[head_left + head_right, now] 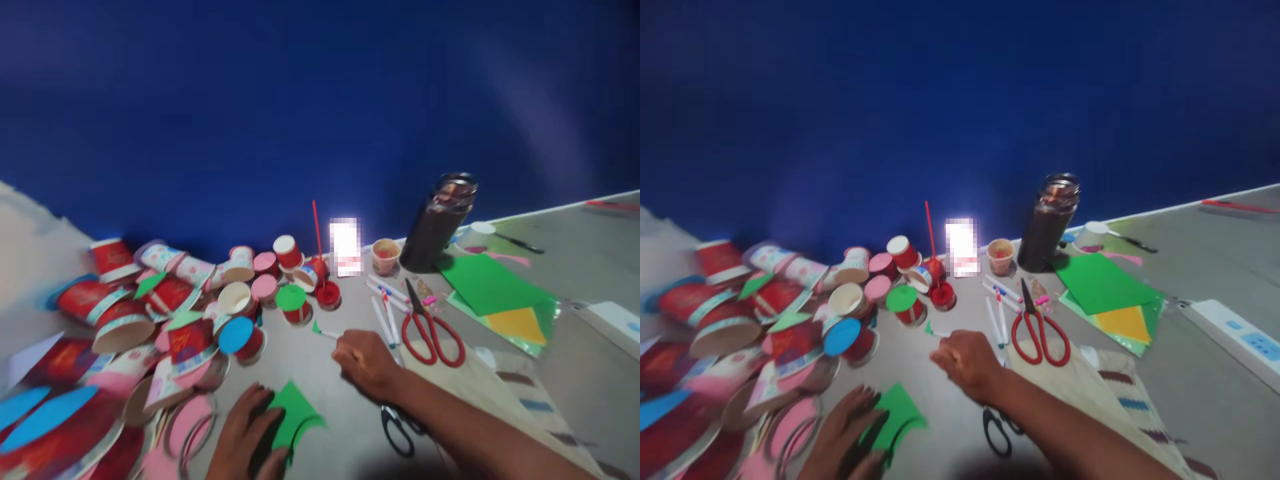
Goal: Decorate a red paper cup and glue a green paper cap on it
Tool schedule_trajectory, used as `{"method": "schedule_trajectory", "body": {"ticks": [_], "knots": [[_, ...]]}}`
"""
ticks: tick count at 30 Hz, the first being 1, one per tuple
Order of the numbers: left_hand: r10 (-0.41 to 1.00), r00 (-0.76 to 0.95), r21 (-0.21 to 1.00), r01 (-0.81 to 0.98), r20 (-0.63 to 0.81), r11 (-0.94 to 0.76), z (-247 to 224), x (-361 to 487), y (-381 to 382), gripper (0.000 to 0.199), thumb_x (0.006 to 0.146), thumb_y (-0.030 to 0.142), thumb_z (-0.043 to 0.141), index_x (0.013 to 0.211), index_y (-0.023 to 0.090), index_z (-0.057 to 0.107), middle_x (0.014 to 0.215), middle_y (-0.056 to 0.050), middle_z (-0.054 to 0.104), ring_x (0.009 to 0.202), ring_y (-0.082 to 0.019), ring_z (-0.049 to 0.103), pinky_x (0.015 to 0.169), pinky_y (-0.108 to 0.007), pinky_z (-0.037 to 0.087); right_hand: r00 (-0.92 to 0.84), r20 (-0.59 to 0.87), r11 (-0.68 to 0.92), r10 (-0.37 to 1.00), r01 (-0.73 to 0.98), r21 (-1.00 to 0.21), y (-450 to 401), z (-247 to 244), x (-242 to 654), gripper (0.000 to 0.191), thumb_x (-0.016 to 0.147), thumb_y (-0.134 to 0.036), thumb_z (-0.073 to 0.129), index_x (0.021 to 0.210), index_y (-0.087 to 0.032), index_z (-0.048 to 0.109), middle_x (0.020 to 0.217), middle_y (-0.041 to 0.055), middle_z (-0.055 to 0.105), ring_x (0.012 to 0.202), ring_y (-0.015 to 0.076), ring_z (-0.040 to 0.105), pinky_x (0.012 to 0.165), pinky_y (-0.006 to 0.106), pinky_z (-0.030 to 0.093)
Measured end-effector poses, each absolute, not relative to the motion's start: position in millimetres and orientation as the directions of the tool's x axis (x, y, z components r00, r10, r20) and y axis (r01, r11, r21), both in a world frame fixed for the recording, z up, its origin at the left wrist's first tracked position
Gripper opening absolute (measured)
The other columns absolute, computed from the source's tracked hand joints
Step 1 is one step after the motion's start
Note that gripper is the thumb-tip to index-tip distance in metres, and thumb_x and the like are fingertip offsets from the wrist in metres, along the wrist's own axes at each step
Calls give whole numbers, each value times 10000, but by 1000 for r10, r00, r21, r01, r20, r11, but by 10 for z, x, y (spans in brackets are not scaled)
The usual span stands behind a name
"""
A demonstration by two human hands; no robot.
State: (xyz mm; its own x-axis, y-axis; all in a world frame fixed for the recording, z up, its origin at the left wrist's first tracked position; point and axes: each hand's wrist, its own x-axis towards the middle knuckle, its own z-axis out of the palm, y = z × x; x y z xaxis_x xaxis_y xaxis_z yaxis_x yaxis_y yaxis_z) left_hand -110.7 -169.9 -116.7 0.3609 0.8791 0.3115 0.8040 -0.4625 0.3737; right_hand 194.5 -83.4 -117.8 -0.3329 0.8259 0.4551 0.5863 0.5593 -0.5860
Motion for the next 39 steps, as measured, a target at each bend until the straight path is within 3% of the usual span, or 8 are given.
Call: {"method": "schedule_trajectory", "body": {"ticks": [16,20,23,26,29,31,36,39], "knots": [[953,288,262,917,91,-301,-950,-758,-1961,628,860,510,754,1391,205,613,1338,-172,613,1243,-374,546,1068,-575,406,-431,351,552,831,568,-610,-927,-1178,2022,530,1088,-461,415,651,-218,592,628,33,631,621,166,564,671,311,373],[961,258,206,940,99,-273,-912,-619,-1853,382,898,385,708,1248,234,697,1252,-144,679,1230,-369,561,1100,-618,306,-427,366,559,827,560,-611,-918,-1171,2020,518,1082,-454,430,644,-221,580,617,28,615,611,164,542,660,313,363],[963,224,347,900,150,-264,-888,-582,-1799,228,931,234,586,1076,231,762,1121,-122,727,1113,-323,606,1006,-530,395,-420,360,549,833,545,-634,-912,-1178,2030,507,1068,-443,460,624,-222,565,595,20,575,596,162,515,647,316,356],[985,94,680,714,144,-168,-841,-553,-1751,200,931,267,585,867,212,766,949,-91,732,934,-257,622,860,-397,465,-413,356,537,838,507,-675,-930,-1168,2021,437,1040,-427,515,670,-217,610,634,30,610,628,167,544,659,313,389],[994,-38,929,353,-104,110,-788,-496,-1704,273,889,392,687,716,182,710,705,-15,644,692,-167,546,675,-290,439,-426,360,537,830,435,-723,-985,-1113,1978,293,981,-474,610,968,-201,714,860,65,724,739,174,629,684,297,465],[974,-43,952,207,-221,225,-772,-446,-1675,346,849,463,735,692,157,697,615,15,576,606,-131,490,593,-257,398,-456,292,474,841,359,-804,-1031,-1067,1937,385,905,-514,699,1123,-197,712,985,78,743,807,181,656,685,288,493],[956,-9,956,20,-292,292,-806,-357,-1623,405,811,537,780,881,141,727,688,6,626,576,-124,549,546,-257,492,-524,22,197,852,281,-939,-1084,-1030,1876,326,919,-448,662,715,-196,686,651,13,688,607,150,595,583,265,449],[906,146,887,-194,-397,419,-831,-362,-1615,427,830,512,787,1018,139,696,776,-45,700,597,-166,661,495,-268,547,-525,-27,129,851,258,-957,-1045,-1055,1891,386,972,-469,586,709,-193,652,659,28,731,597,155,645,558,247,477]]}}
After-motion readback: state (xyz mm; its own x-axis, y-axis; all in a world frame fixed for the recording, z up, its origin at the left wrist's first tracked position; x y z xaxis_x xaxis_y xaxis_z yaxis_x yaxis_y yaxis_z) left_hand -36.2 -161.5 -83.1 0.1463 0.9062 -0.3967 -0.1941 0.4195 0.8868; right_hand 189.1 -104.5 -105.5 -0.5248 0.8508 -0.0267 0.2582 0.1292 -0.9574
